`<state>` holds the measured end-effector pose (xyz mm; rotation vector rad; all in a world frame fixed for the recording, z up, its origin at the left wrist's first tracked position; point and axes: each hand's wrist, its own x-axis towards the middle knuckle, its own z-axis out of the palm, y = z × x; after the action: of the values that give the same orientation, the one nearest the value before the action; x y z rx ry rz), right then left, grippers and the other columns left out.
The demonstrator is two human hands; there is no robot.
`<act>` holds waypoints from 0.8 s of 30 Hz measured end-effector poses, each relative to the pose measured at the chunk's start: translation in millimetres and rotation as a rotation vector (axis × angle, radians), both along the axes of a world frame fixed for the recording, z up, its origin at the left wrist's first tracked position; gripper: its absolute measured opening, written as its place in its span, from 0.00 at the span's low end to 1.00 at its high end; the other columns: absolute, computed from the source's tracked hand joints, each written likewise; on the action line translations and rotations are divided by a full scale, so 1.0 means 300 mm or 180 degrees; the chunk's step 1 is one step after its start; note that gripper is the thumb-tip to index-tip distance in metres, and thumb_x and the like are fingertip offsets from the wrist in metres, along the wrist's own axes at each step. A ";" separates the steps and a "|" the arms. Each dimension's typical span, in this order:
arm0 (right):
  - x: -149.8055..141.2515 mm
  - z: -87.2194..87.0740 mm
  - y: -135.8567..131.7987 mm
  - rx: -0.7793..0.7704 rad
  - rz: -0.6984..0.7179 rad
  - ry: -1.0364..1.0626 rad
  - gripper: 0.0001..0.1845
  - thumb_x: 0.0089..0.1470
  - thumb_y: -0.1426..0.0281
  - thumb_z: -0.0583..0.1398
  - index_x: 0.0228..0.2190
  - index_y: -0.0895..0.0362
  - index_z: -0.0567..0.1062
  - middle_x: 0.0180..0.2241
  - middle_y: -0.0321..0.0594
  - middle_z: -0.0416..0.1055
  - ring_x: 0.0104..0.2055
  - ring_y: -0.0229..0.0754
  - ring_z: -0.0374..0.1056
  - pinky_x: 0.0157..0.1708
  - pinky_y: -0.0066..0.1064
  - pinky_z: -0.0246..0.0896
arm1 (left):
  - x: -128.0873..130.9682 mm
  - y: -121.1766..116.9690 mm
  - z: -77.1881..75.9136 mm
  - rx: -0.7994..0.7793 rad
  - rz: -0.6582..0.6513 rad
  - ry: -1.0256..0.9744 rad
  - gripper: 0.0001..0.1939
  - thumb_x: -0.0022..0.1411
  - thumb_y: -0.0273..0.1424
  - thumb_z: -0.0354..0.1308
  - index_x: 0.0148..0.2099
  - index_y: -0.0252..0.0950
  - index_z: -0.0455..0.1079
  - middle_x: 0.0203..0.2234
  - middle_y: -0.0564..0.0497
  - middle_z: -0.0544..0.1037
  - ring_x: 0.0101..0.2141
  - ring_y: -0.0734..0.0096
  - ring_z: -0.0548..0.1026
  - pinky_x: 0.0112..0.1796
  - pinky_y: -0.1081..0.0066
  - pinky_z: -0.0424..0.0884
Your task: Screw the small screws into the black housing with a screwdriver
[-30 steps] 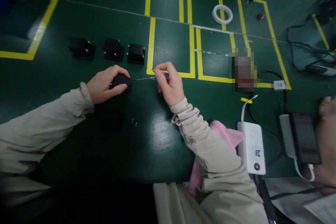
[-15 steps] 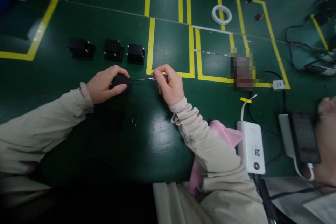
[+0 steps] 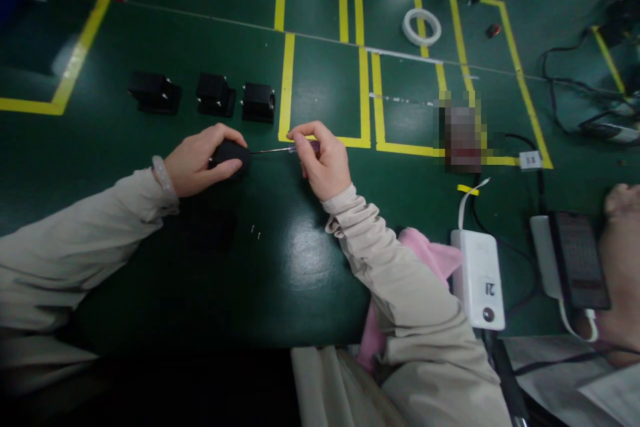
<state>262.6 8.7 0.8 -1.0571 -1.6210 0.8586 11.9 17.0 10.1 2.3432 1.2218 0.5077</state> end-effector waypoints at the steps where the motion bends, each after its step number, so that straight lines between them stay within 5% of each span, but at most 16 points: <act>1: 0.000 0.000 0.000 0.0040 0.0015 0.0040 0.22 0.62 0.47 0.58 0.37 0.54 0.73 0.15 0.24 0.59 0.14 0.30 0.58 0.16 0.27 0.53 | 0.000 0.000 0.000 -0.0011 0.0003 0.0009 0.23 0.64 0.43 0.49 0.51 0.32 0.69 0.44 0.42 0.75 0.44 0.57 0.74 0.48 0.56 0.72; 6: 0.000 -0.012 0.004 -0.0005 0.0034 0.0205 0.23 0.60 0.46 0.60 0.40 0.54 0.72 0.17 0.25 0.63 0.16 0.31 0.61 0.17 0.27 0.56 | 0.003 0.002 0.004 -0.0031 -0.0005 0.0029 0.22 0.63 0.43 0.49 0.50 0.33 0.69 0.44 0.43 0.75 0.45 0.58 0.74 0.49 0.56 0.72; 12: -0.001 -0.011 0.005 -0.0102 -0.0020 0.0117 0.24 0.62 0.46 0.57 0.33 0.54 0.73 0.12 0.23 0.54 0.12 0.30 0.56 0.15 0.27 0.51 | 0.006 0.000 0.007 -0.0059 0.0016 0.0025 0.21 0.63 0.43 0.49 0.50 0.33 0.68 0.44 0.43 0.75 0.44 0.58 0.74 0.49 0.56 0.71; 19: 0.001 -0.010 0.005 0.0011 -0.0022 0.0150 0.24 0.60 0.44 0.59 0.38 0.54 0.71 0.19 0.26 0.63 0.17 0.31 0.62 0.18 0.28 0.58 | 0.002 0.000 0.002 -0.0040 0.0026 0.0086 0.22 0.64 0.43 0.49 0.52 0.34 0.67 0.44 0.44 0.74 0.45 0.59 0.73 0.49 0.58 0.71; 24: 0.000 -0.015 0.006 -0.0096 -0.0013 0.0152 0.23 0.62 0.46 0.57 0.34 0.53 0.71 0.13 0.23 0.56 0.14 0.31 0.56 0.17 0.29 0.55 | -0.001 0.001 -0.002 -0.0008 0.0012 0.0065 0.21 0.64 0.43 0.49 0.51 0.34 0.68 0.44 0.44 0.75 0.44 0.58 0.73 0.49 0.58 0.71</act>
<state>262.4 10.4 -3.7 -1.0529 -1.5700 0.9015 11.5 17.3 9.4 2.3498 1.2355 0.4845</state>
